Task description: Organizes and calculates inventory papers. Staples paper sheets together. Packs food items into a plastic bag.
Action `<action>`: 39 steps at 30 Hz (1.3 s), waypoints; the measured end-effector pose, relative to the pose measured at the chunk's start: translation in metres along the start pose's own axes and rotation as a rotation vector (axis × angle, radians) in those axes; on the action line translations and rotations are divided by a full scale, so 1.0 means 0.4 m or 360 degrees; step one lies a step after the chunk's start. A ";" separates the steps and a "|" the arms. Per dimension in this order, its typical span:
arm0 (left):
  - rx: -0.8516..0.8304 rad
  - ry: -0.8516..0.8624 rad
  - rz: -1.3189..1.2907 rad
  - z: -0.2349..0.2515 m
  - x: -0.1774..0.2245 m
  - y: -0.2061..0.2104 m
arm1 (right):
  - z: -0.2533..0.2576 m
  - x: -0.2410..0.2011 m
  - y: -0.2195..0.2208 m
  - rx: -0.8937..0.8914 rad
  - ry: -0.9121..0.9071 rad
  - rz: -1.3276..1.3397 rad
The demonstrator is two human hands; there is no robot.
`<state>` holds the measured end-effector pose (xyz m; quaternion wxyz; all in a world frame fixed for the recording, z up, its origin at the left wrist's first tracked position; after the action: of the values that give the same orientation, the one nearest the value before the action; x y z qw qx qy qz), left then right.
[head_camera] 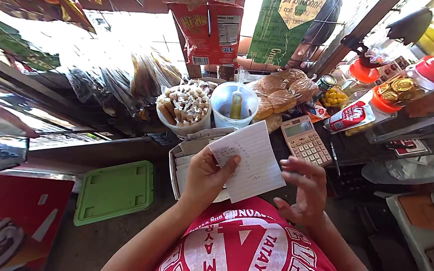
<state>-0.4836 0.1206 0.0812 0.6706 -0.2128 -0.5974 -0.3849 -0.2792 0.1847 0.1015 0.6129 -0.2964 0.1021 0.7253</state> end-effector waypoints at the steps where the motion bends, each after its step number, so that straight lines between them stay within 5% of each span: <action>1: -0.0002 0.0005 -0.0017 -0.002 0.000 -0.004 | 0.002 0.023 0.009 -0.0001 0.0182 0.0093; 4: 0.0006 0.0041 0.0039 -0.010 0.004 -0.012 | 0.011 0.077 0.051 -0.0017 0.0736 0.0482; 6: -0.0022 0.0091 0.0100 -0.016 0.008 -0.016 | 0.023 0.078 0.067 0.0020 0.0852 0.0598; 23: -0.0165 0.0102 -0.0191 -0.006 0.060 -0.133 | 0.037 0.022 0.047 0.0204 0.0665 0.0361; 30: -0.0667 -0.0303 -0.0150 -0.002 0.040 -0.081 | 0.017 -0.012 0.073 -0.0033 0.0657 0.0364; 39: -0.0925 -0.0752 -0.0377 -0.044 -0.019 -0.067 | -0.007 -0.035 0.090 -0.0084 0.0733 0.0392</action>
<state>-0.4931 0.0930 0.0657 0.3775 -0.4061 -0.6219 -0.5530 -0.3115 0.1635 0.0993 0.4728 -0.4549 0.2553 0.7102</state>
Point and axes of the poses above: each hand's wrist, its own z-axis towards the middle knuckle, its own y-axis out of the palm, x = y × z, the point moved 10 cm from there along z, towards the middle knuckle, and after that the axes turned 14 degrees about x, right-handed, at the moved point
